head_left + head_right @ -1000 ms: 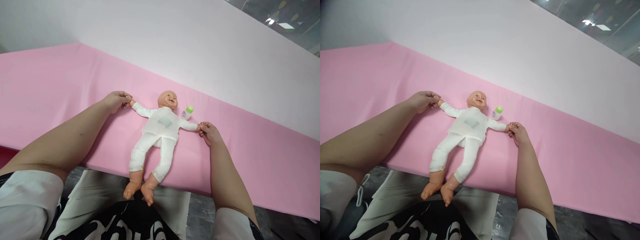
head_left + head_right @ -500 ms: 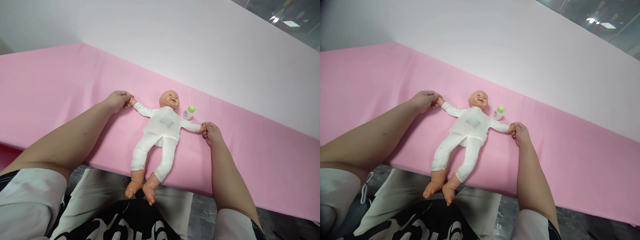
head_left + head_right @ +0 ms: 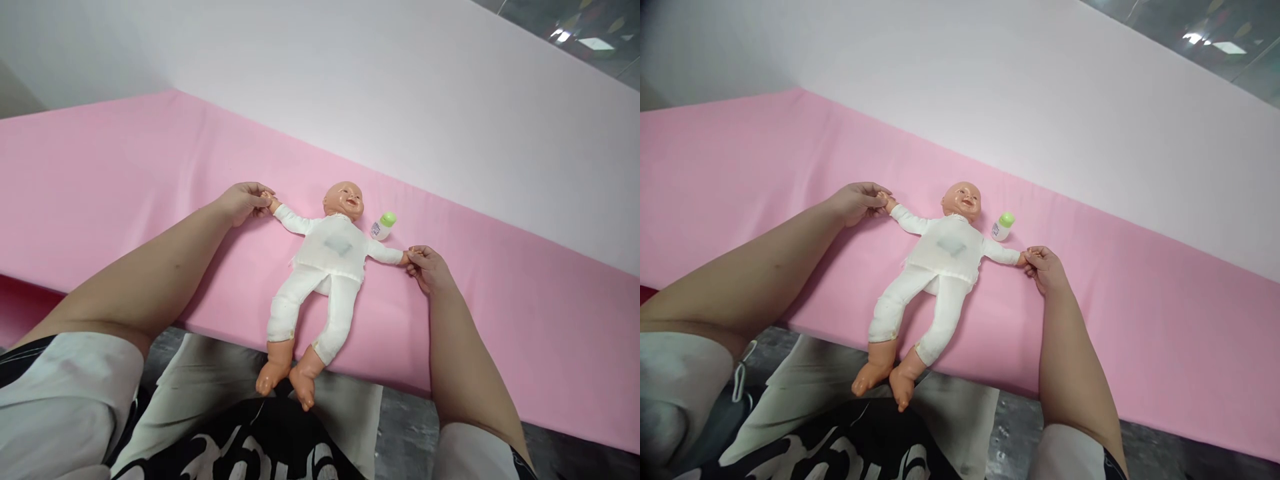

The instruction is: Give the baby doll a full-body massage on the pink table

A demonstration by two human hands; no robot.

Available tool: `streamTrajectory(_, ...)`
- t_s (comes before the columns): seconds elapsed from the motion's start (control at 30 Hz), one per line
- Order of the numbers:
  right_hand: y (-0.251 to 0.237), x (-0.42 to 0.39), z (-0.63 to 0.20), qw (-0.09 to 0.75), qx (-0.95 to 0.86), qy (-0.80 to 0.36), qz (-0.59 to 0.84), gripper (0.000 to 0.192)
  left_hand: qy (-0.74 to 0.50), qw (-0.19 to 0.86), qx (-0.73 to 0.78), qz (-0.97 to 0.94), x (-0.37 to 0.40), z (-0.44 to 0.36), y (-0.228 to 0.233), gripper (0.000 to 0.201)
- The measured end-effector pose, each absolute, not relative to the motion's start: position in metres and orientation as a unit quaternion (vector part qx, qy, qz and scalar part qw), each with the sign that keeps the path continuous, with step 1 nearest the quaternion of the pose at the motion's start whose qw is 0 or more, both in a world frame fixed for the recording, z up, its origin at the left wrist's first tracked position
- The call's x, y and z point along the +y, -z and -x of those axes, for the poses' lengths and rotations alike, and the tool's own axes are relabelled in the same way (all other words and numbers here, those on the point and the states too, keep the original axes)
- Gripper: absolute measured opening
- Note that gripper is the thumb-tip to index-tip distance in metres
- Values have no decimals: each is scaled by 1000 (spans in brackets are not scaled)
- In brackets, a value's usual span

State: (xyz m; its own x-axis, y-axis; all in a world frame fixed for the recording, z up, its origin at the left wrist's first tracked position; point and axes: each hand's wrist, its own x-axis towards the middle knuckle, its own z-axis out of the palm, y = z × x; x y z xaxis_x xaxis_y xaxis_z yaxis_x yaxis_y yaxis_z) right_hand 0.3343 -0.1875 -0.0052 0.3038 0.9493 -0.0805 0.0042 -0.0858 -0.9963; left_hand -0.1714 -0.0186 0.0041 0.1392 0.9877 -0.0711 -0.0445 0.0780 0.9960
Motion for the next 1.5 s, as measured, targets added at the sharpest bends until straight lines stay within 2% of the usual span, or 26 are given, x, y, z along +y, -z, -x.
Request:
streamTrajectory(0.33, 9, -185, -332, 529, -424, -384, 627, 52, -449, 523, 517, -508, -19, 166, -7, 16)
streamTrajectory(0.5, 11, -183, -334, 538, -404, -386, 631, 46, -451, 532, 518, -495, -16, 166, -5, 6)
streamTrajectory(0.83, 5, -188, -336, 548, -398, -450, 582, 47, -456, 568, 479, -490, -15, 171, -3, 28)
streamTrajectory(1.0, 2, -188, -329, 532, -410, -425, 607, 45, -454, 547, 482, -512, -18, 170, -5, 26)
streamTrajectory(1.23, 4, -187, -328, 534, -426, -399, 612, 48, -464, 511, 504, -520, -17, 167, -4, 14)
streamTrajectory(1.5, 7, -184, -331, 547, -400, -398, 619, 44, -474, 538, 501, -486, -9, 169, 4, 19)
